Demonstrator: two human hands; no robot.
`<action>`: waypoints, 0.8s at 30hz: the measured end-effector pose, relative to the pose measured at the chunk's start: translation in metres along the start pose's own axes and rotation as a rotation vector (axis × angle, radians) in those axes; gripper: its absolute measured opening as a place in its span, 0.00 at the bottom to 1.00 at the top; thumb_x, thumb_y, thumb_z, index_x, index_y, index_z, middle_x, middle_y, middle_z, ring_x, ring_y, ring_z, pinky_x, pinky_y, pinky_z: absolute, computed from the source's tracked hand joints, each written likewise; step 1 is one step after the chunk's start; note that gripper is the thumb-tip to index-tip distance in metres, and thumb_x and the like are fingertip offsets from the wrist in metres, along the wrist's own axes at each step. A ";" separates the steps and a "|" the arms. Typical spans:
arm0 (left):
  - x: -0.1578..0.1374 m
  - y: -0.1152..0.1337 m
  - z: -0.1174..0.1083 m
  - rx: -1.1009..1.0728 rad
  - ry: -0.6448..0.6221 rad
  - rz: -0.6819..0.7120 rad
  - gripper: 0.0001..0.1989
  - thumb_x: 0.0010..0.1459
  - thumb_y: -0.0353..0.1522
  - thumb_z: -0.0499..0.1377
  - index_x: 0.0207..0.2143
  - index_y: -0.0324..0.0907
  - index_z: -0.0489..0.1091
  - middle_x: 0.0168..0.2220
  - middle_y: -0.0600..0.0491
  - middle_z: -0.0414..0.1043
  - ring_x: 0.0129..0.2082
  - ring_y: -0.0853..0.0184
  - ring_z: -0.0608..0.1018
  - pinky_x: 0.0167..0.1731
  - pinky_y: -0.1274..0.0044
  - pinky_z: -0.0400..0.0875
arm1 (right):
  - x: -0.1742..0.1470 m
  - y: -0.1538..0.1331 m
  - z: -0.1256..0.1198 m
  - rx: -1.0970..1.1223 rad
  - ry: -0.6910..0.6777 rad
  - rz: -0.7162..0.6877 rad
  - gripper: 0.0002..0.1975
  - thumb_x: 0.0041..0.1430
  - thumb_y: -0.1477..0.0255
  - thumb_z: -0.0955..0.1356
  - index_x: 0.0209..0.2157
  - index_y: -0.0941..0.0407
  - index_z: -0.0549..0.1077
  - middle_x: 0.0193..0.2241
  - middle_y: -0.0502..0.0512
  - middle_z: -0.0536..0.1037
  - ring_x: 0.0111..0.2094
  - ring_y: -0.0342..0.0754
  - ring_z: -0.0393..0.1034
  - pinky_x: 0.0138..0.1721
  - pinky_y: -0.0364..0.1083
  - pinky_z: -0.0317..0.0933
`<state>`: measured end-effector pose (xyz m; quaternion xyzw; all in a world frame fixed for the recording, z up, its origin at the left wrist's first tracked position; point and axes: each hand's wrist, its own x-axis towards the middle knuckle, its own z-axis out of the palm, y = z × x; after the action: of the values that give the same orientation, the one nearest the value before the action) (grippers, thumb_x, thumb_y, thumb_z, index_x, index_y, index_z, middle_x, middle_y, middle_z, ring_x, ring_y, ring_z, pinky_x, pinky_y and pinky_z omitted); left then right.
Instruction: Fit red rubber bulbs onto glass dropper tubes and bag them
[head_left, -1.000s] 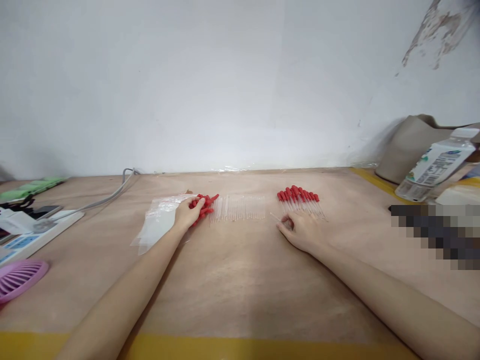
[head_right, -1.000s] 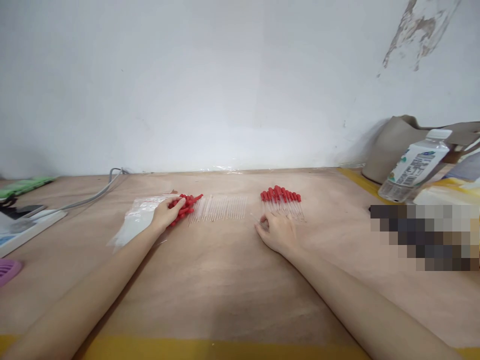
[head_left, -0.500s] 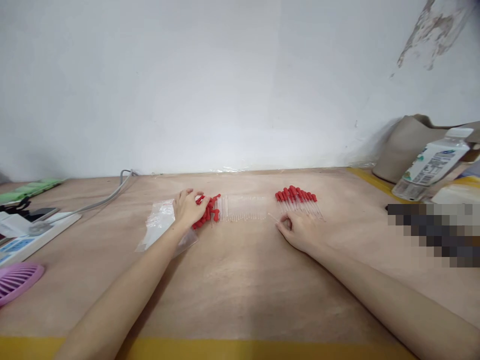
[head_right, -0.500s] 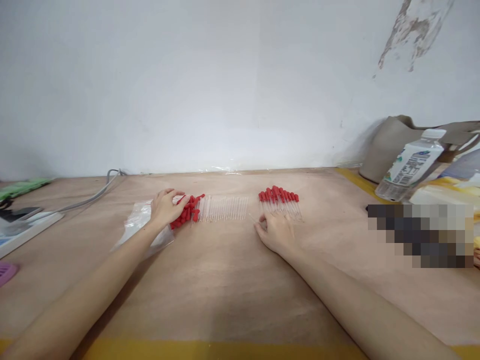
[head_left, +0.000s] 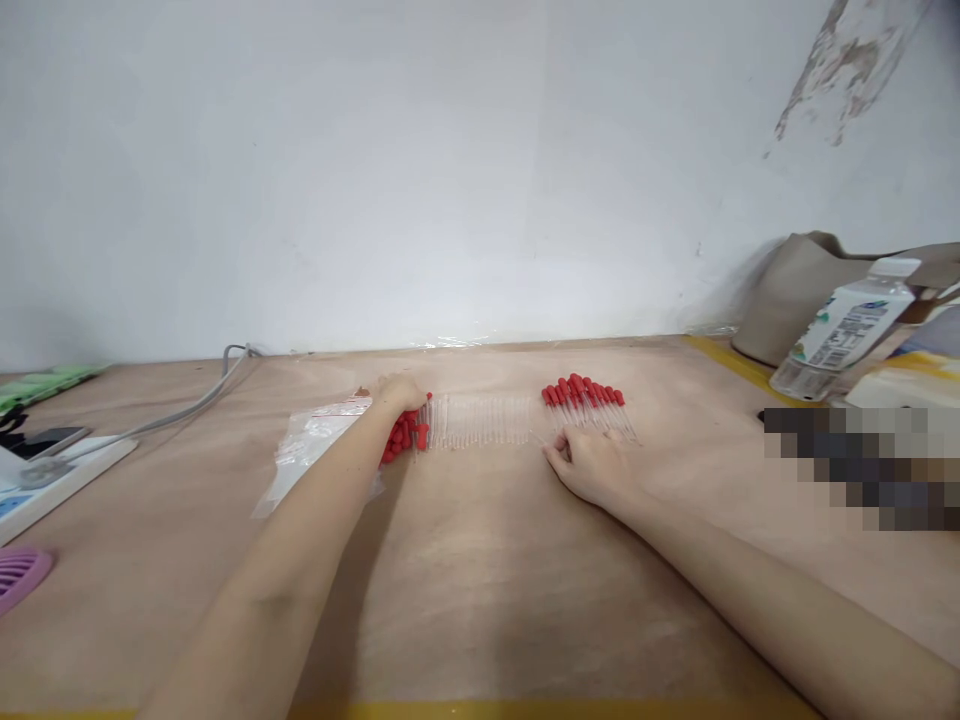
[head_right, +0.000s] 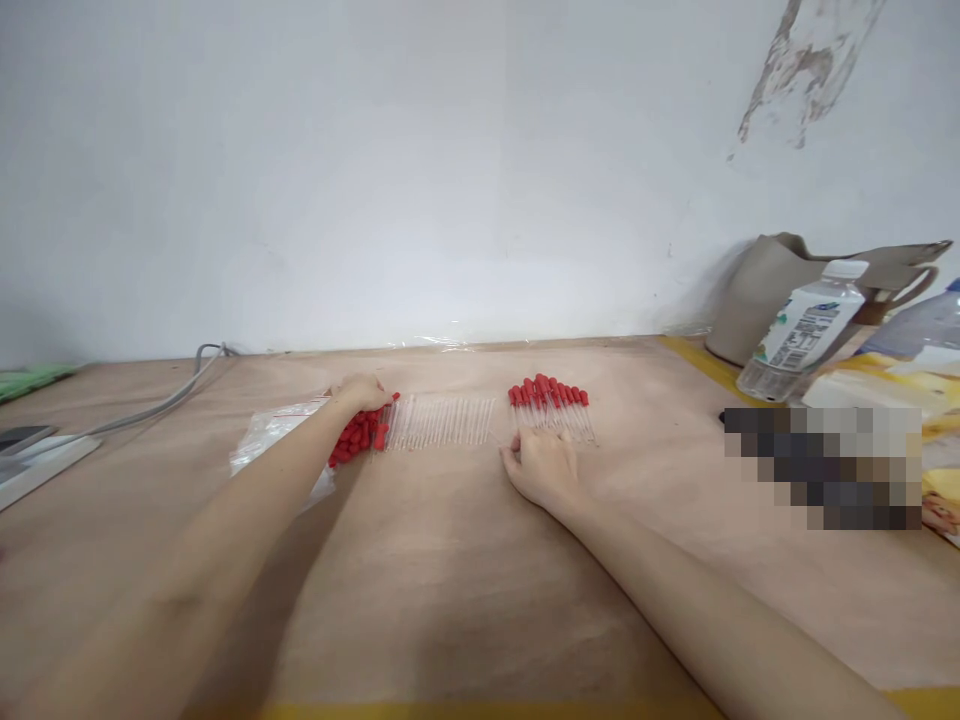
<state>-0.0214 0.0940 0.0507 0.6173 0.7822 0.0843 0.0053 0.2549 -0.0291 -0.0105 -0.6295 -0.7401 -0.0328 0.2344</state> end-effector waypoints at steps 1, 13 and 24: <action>0.000 0.000 -0.001 -0.006 0.007 -0.001 0.12 0.39 0.40 0.63 0.22 0.40 0.74 0.34 0.39 0.74 0.42 0.43 0.70 0.38 0.60 0.63 | 0.000 0.000 0.000 -0.022 -0.010 -0.007 0.12 0.55 0.65 0.60 0.24 0.56 0.67 0.25 0.53 0.75 0.29 0.48 0.67 0.36 0.49 0.48; -0.100 -0.011 -0.003 -0.502 0.401 0.497 0.07 0.54 0.32 0.51 0.34 0.41 0.67 0.38 0.50 0.72 0.38 0.63 0.73 0.39 0.73 0.66 | -0.008 -0.003 -0.002 -0.222 0.087 -0.082 0.14 0.60 0.69 0.56 0.28 0.60 0.68 0.26 0.60 0.74 0.28 0.52 0.67 0.34 0.49 0.49; -0.158 -0.010 0.026 -0.608 0.019 0.727 0.11 0.57 0.32 0.51 0.42 0.44 0.69 0.37 0.52 0.70 0.31 0.69 0.72 0.30 0.78 0.66 | -0.019 -0.015 0.000 0.338 0.139 -0.426 0.13 0.61 0.71 0.56 0.38 0.55 0.69 0.32 0.53 0.75 0.34 0.45 0.68 0.38 0.45 0.58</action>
<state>0.0095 -0.0580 0.0089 0.8208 0.4552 0.3114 0.1487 0.2426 -0.0494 -0.0141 -0.4081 -0.8328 -0.0002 0.3741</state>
